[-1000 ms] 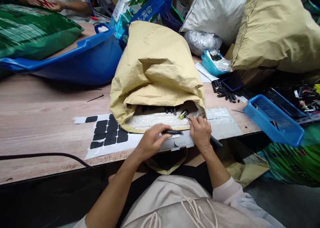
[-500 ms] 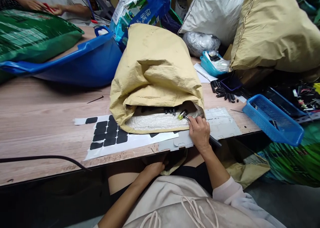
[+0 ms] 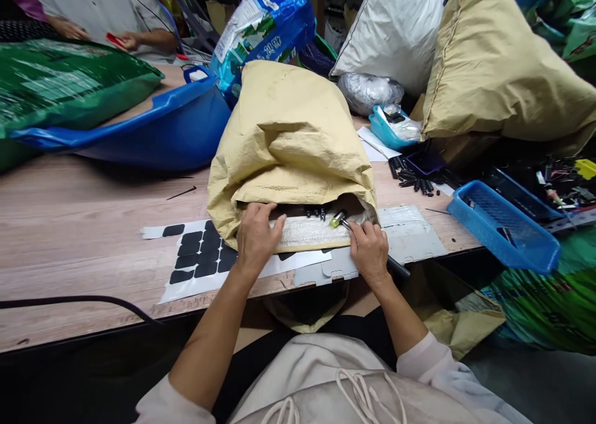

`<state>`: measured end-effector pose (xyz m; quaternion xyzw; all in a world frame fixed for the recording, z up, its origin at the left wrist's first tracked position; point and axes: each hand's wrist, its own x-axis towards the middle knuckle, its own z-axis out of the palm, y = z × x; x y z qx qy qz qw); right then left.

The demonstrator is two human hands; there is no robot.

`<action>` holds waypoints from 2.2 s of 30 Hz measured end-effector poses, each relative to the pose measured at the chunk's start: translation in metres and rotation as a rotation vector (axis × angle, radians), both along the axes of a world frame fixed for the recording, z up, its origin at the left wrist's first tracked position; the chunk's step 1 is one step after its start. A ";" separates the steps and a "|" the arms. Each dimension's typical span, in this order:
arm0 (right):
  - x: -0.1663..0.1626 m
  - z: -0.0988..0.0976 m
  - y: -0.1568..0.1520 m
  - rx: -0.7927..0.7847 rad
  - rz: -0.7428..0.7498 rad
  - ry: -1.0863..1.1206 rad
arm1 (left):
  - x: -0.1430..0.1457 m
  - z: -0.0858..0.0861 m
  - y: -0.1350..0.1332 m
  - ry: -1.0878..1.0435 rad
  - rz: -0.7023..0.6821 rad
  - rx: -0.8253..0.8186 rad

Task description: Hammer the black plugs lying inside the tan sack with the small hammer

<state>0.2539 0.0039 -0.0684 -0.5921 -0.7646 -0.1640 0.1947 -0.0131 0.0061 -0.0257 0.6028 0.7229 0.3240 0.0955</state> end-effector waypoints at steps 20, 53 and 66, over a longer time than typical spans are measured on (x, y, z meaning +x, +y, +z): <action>0.000 0.000 -0.002 0.007 0.014 0.031 | -0.018 -0.002 -0.017 -0.005 -0.126 0.106; -0.050 0.019 -0.025 -0.184 0.336 0.334 | 0.012 -0.036 0.012 -0.361 -0.405 -0.055; -0.035 0.020 -0.022 -0.153 0.309 0.408 | 0.010 -0.040 0.012 -0.345 -0.411 -0.037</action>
